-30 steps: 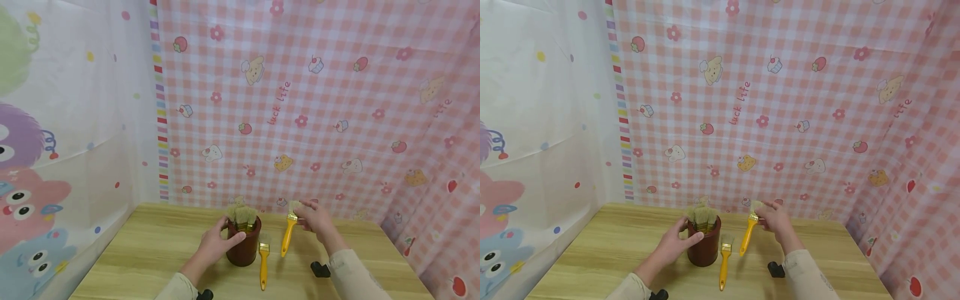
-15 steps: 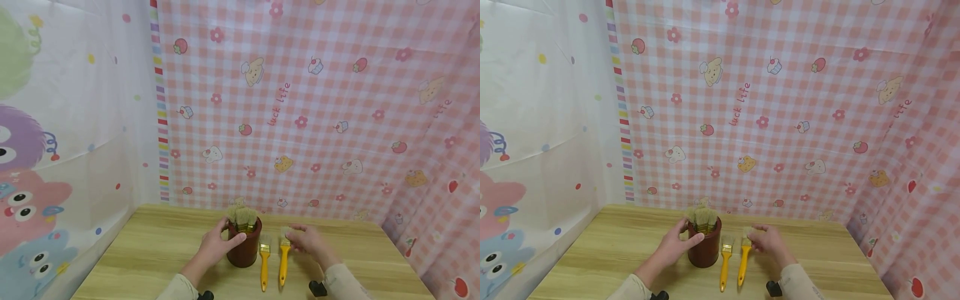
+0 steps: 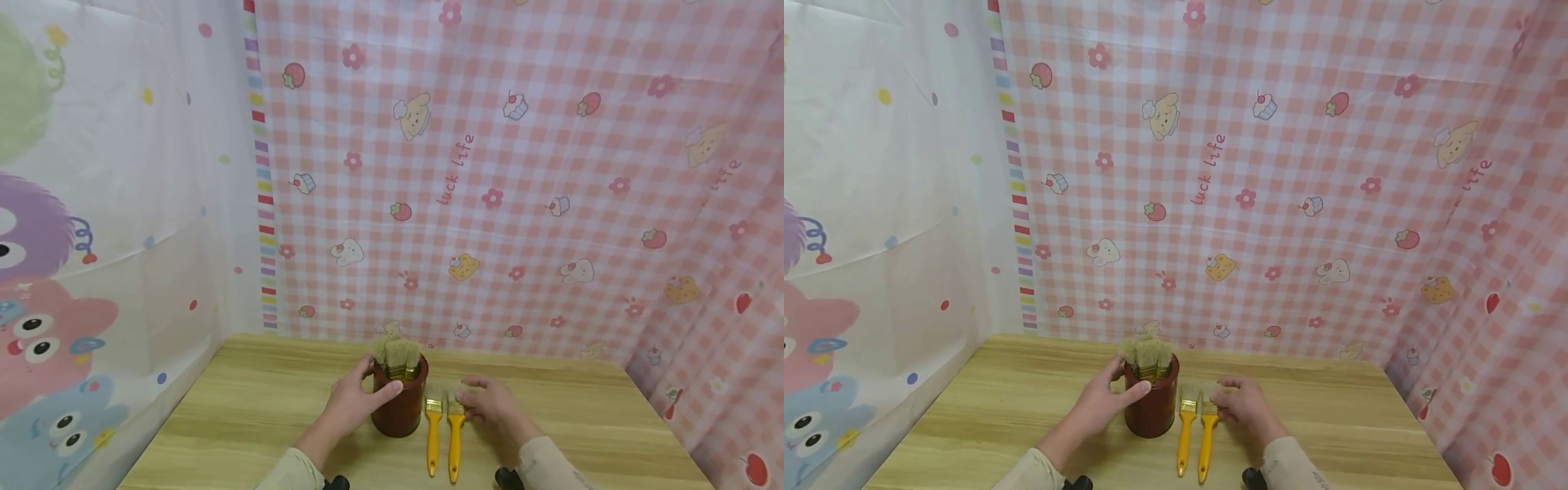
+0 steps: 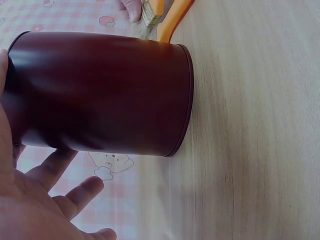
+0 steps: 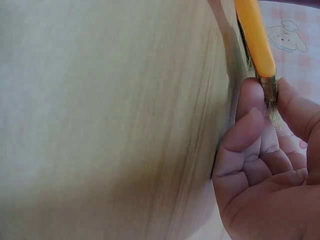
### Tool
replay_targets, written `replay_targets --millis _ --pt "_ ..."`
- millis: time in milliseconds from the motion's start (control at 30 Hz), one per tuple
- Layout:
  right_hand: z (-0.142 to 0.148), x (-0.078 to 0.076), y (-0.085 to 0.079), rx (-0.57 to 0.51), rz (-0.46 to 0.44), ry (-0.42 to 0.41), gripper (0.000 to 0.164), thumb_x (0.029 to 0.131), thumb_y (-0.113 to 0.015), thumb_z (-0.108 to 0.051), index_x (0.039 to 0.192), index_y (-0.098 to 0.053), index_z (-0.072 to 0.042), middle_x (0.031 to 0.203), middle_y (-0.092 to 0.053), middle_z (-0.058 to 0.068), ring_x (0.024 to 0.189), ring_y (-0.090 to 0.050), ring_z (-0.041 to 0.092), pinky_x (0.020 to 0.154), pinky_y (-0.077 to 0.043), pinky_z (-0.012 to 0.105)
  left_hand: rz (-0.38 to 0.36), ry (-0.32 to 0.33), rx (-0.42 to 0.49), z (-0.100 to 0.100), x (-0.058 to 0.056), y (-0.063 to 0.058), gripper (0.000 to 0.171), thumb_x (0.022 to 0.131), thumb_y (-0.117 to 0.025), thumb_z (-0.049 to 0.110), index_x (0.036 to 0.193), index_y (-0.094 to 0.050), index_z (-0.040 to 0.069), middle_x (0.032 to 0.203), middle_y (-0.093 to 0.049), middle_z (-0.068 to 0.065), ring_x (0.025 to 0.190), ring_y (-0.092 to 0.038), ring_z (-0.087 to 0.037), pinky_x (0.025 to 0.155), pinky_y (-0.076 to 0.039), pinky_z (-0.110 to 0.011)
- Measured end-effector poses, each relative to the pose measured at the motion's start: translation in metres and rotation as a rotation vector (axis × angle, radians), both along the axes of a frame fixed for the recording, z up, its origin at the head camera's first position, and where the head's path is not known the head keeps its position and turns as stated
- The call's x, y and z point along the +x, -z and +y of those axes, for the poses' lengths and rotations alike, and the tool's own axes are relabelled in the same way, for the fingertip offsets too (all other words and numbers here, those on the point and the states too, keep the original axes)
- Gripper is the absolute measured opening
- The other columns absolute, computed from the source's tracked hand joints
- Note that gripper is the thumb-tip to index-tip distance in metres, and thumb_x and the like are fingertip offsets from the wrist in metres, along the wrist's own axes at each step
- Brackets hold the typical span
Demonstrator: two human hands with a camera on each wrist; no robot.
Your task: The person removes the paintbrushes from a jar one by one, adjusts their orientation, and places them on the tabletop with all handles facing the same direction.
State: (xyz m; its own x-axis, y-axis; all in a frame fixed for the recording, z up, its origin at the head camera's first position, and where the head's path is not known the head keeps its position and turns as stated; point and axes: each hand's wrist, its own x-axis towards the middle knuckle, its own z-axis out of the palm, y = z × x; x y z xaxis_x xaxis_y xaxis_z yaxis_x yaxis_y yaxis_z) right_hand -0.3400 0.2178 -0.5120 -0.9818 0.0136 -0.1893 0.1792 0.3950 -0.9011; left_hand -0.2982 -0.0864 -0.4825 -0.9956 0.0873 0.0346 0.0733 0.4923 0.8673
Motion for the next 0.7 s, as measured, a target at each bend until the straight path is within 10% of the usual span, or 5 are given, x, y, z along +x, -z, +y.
replay_targets --millis 700 --pt "0.0009 -0.0008 0.0039 0.231 0.092 -0.027 0.038 0.094 -0.082 -0.010 0.129 -0.073 0.002 0.092 -0.072 0.011 0.074 -0.065 0.017 0.066 -0.056 0.030 -0.002 0.006 0.000 0.0003 0.0006 0.0006 0.103 0.091 -0.070 0.075 0.169 -0.034 0.020 0.162 -0.055 -0.010 0.153 -0.038 -0.054 0.115 -0.041 -0.073"
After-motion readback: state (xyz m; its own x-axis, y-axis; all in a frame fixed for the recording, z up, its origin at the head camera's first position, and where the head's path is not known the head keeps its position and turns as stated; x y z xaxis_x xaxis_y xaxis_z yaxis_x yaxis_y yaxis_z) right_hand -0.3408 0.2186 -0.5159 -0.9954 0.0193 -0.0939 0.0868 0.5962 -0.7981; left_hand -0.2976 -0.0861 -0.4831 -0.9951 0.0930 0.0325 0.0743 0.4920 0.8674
